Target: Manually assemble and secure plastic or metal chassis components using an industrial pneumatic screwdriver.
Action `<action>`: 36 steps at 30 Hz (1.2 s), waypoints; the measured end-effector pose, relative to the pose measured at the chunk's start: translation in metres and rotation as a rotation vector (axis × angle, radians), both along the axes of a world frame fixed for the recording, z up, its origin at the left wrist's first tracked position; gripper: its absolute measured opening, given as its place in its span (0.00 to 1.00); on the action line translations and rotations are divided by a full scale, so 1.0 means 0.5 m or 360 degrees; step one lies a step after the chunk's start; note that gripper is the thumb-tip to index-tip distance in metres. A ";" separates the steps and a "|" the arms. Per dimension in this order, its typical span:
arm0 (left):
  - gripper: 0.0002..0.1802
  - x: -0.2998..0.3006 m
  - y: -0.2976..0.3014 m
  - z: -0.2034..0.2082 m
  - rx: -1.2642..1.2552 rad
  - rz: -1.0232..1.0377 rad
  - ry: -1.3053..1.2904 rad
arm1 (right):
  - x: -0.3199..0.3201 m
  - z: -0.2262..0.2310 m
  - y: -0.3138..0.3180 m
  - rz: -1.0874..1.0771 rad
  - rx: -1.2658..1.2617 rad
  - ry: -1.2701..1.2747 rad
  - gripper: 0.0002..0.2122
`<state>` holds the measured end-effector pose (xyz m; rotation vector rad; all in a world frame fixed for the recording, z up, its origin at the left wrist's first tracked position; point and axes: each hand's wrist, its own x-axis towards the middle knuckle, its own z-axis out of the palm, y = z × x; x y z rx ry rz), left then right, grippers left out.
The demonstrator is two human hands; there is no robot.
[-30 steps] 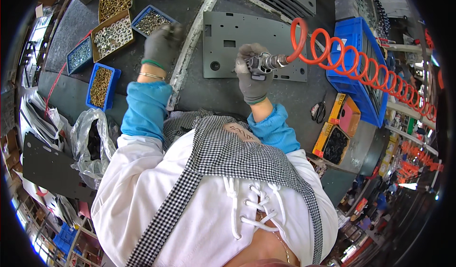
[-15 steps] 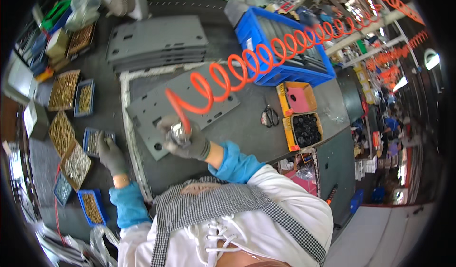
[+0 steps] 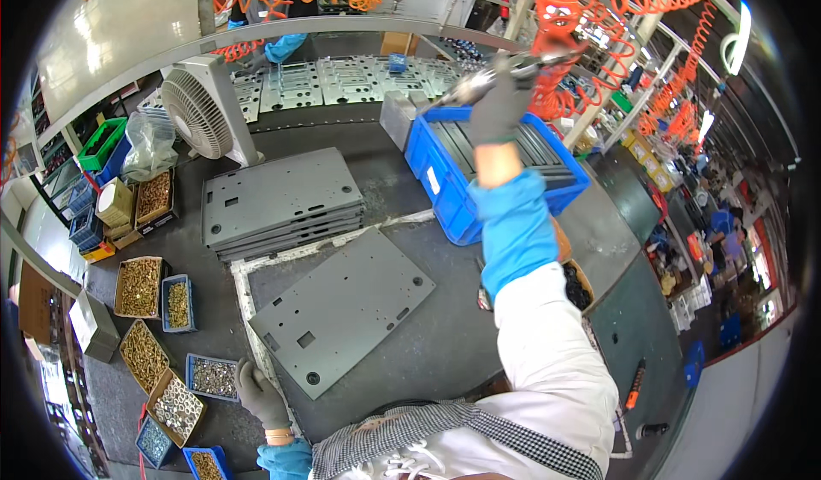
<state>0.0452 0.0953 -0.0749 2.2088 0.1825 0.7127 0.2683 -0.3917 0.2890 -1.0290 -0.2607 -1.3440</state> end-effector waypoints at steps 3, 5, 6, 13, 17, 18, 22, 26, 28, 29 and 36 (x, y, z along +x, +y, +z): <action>0.10 -0.013 -0.001 -0.011 -0.0072 -0.0025 0.0070 | 0.070 0.051 -0.095 -0.0147 -0.0062 -0.0150 0.13; 0.10 -0.038 0.005 -0.025 -0.0209 -0.0006 0.0140 | 0.081 0.058 -0.063 -0.0011 -0.0259 0.0152 0.14; 0.11 -0.033 -0.017 -0.009 -0.0220 -0.0048 0.0120 | 0.108 0.061 -0.155 -0.0208 -0.0381 0.0294 0.14; 0.19 -0.010 -0.090 0.002 -0.0371 -0.0125 0.0672 | 0.154 0.006 -0.306 -0.0503 -0.0777 0.0765 0.13; 0.26 0.008 -0.095 0.023 -0.0264 -0.0091 0.0953 | 0.124 -0.065 -0.157 -0.0681 -0.0628 0.0435 0.18; 0.26 0.014 -0.090 0.020 -0.0260 -0.0073 0.0995 | 0.119 -0.098 -0.117 -0.0775 -0.0568 0.0358 0.18; 0.26 0.040 -0.077 0.025 -0.0299 -0.0085 0.1181 | 0.067 -0.371 -0.060 -0.0153 -0.1627 0.1577 0.23; 0.24 0.041 -0.025 -0.052 -0.1113 -0.0506 0.0960 | -0.012 -0.639 0.076 0.0587 -0.1648 0.2369 0.29; 0.22 0.066 -0.070 0.006 -0.1501 -0.0740 0.0833 | -0.045 -0.752 -0.028 0.0442 -0.1244 0.2412 0.30; 0.22 0.060 -0.065 0.023 -0.1591 -0.0772 0.0772 | -0.063 -0.751 -0.020 0.0420 -0.1233 0.2494 0.28; 0.22 0.051 -0.078 0.060 -0.2091 -0.0692 0.0727 | -0.307 -0.733 -0.066 0.0731 0.0109 0.2159 0.29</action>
